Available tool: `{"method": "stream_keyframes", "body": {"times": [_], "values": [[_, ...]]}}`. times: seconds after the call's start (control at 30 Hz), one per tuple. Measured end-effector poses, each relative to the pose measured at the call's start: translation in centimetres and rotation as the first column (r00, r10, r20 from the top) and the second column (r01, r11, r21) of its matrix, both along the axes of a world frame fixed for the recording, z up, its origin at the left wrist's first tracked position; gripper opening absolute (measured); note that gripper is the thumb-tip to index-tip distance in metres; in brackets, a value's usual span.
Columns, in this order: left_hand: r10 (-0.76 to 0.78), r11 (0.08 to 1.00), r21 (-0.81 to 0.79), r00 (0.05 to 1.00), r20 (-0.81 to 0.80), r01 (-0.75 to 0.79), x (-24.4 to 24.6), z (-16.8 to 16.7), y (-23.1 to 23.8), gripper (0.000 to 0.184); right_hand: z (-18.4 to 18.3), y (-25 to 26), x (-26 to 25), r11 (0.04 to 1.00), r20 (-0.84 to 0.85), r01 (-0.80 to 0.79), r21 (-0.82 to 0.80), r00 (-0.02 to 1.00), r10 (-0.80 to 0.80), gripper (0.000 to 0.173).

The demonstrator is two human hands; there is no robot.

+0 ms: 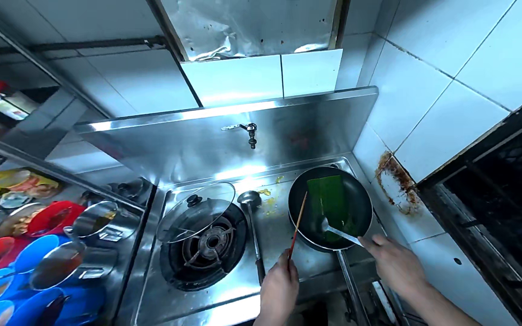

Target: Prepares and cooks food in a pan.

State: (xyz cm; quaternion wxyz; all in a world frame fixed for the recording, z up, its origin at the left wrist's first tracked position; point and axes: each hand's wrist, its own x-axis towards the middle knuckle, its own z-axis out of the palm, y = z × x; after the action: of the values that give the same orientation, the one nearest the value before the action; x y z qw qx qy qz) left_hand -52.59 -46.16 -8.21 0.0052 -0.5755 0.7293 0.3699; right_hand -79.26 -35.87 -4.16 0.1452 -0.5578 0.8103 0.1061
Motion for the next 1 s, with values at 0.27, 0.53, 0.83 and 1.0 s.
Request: {"method": "stream_keyframes", "body": {"times": [0.27, 0.53, 0.83, 1.0], "values": [[-0.086, 0.992, 0.099, 0.991, 0.103, 0.075, -3.2, -0.2, -0.2, 0.048, -0.6, 3.6, -4.5, 0.774, 0.619, 0.633, 0.021, 0.599, -0.508, 0.043], [-0.007, 0.997, 0.071, 0.994, 0.106, 0.0, -4.3, 0.5, 0.5, 0.045, 0.0, -3.6, -5.5, 0.527, 0.685, 0.791, 0.312, 0.197, -0.701, 0.032], [0.002, 0.992, 0.123, 0.991, 0.131, -0.018, -5.0, 0.2, 0.5, 0.044, 3.1, -7.8, -8.0, 0.588, 0.577, 0.673, 0.449, 0.283, -0.766, 0.006], [0.013, 0.992, 0.122, 0.991, 0.132, -0.029, -5.1, 0.4, 0.5, 0.044, 3.2, -8.3, -9.9, 0.632, 0.569, 0.609, 0.479, 0.333, -0.752, 0.006]]}}
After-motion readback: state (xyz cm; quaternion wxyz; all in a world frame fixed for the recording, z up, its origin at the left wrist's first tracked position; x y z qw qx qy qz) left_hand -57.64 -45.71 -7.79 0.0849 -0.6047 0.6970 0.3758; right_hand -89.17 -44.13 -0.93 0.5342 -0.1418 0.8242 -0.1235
